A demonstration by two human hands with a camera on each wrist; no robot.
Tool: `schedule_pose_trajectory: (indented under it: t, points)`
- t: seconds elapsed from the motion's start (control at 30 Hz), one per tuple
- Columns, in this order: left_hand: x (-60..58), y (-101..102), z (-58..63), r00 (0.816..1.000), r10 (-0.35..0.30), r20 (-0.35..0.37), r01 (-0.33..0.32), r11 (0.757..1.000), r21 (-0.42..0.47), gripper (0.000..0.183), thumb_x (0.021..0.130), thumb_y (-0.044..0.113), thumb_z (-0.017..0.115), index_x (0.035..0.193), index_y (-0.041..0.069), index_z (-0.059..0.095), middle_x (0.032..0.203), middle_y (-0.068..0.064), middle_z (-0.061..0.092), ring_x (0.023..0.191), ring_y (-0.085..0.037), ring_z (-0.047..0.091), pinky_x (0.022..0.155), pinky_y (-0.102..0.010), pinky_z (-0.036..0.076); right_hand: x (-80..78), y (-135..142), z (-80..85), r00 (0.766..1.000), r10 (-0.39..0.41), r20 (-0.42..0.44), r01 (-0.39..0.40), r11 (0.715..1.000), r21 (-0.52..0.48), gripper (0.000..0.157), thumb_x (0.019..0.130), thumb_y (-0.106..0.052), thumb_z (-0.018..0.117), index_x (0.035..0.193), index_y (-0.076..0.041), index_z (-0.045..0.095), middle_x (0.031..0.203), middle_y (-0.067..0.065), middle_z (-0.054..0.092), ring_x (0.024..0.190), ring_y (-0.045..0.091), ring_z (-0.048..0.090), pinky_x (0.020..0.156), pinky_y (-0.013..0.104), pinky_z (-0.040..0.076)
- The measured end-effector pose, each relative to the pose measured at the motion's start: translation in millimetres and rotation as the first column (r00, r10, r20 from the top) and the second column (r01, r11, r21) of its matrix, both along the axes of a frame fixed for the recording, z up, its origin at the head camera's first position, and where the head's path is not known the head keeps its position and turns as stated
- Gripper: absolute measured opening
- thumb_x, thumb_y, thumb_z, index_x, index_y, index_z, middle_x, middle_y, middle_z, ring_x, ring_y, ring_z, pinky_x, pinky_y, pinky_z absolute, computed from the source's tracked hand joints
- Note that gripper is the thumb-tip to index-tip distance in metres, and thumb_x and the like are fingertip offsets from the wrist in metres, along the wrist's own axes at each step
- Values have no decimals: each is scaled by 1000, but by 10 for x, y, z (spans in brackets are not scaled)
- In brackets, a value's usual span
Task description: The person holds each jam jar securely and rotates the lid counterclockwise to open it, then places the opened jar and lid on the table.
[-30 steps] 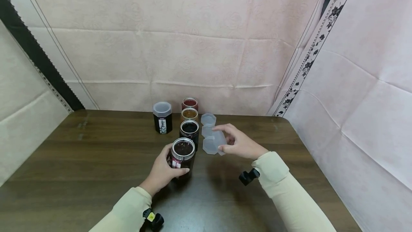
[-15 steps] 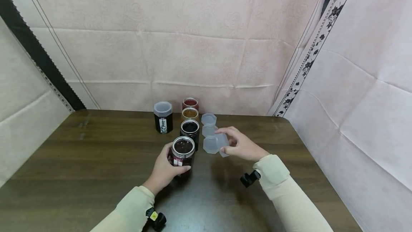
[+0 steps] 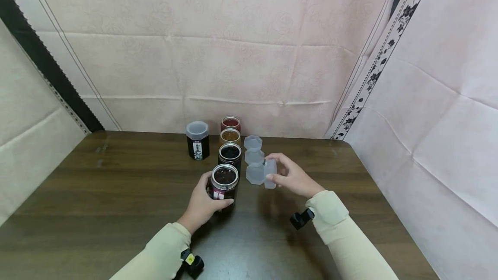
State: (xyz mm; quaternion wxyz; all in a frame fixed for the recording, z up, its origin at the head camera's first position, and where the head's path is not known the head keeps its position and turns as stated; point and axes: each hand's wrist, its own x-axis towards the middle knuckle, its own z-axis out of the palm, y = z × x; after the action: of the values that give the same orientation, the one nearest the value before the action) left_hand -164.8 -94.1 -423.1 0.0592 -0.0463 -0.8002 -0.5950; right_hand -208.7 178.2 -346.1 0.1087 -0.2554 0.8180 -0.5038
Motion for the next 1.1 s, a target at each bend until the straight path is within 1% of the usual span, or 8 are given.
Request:
schedule_pose_trajectory:
  t: [0.1, 0.23, 0.43, 0.53, 0.67, 0.77, 0.87, 1.1]
  points:
    - [-11, 16, -1, 1000, 1, -2, -1, 1000, 5, 85, 67, 10, 87, 137, 5, 40, 132, -14, 51, 122, -29, 47, 104, -50, 39, 3, 10, -28, 1000, -13, 1, 13, 1000, -11, 50, 94, -21, 64, 136, -8, 40, 131, 18, 45, 95, 26, 63, 79, 45, 53]
    - [-20, 32, 1, 1000, 1, -5, -1, 1000, 6, 84, 67, 11, 87, 137, 5, 40, 132, -15, 51, 123, -30, 48, 104, -51, 39, 18, 19, -59, 1000, -28, 8, 28, 999, -23, 52, 92, -21, 67, 135, -10, 40, 132, 16, 44, 100, 30, 62, 81, 39, 54]
    - [-26, 56, -3, 1000, 3, -7, -3, 1000, 2, 83, 68, 12, 87, 136, 6, 40, 131, -14, 52, 121, -30, 48, 104, -50, 39, 29, 18, -101, 999, -53, 1, 53, 998, -43, 52, 89, -17, 69, 132, -14, 39, 129, 13, 43, 93, 28, 61, 80, 35, 51]
    - [-25, 65, -7, 1000, 2, -14, -2, 1000, 4, 83, 68, 11, 87, 136, 5, 41, 130, -15, 52, 121, -30, 48, 103, -49, 40, 22, 13, -129, 999, -48, -2, 48, 997, -59, 52, 89, -15, 70, 131, -11, 39, 128, 14, 43, 90, 26, 61, 78, 35, 52]
    - [-30, 74, -18, 1000, 7, -16, -7, 1000, 8, 83, 67, 11, 87, 136, 5, 41, 130, -16, 52, 121, -31, 48, 103, -49, 39, 15, 1, -165, 999, -55, 1, 55, 997, -56, 51, 88, -14, 70, 130, -9, 41, 126, 15, 45, 90, 26, 60, 77, 34, 51]
    - [-33, 80, -22, 1000, 12, -16, -12, 1000, 7, 83, 67, 11, 87, 136, 5, 41, 130, -16, 52, 121, -31, 48, 103, -50, 39, 14, -2, -192, 998, -66, 8, 66, 997, -42, 51, 88, -15, 70, 130, -10, 42, 126, 15, 45, 93, 27, 59, 78, 34, 51]
    - [-42, 83, -28, 1000, 12, -22, -12, 1000, 8, 84, 67, 11, 87, 136, 5, 41, 130, -16, 52, 121, -31, 48, 103, -51, 39, 24, -1, -204, 998, -60, 13, 61, 998, -33, 51, 89, -18, 70, 130, -9, 41, 127, 15, 46, 99, 28, 59, 81, 35, 51]
    - [-52, 95, -26, 1000, 7, -17, -7, 1000, 2, 84, 67, 10, 87, 137, 6, 40, 132, -14, 52, 122, -30, 48, 104, -51, 38, 46, -14, -232, 998, -56, 40, 56, 998, -12, 54, 89, -24, 71, 132, -14, 41, 125, 12, 50, 106, 27, 56, 87, 37, 49]
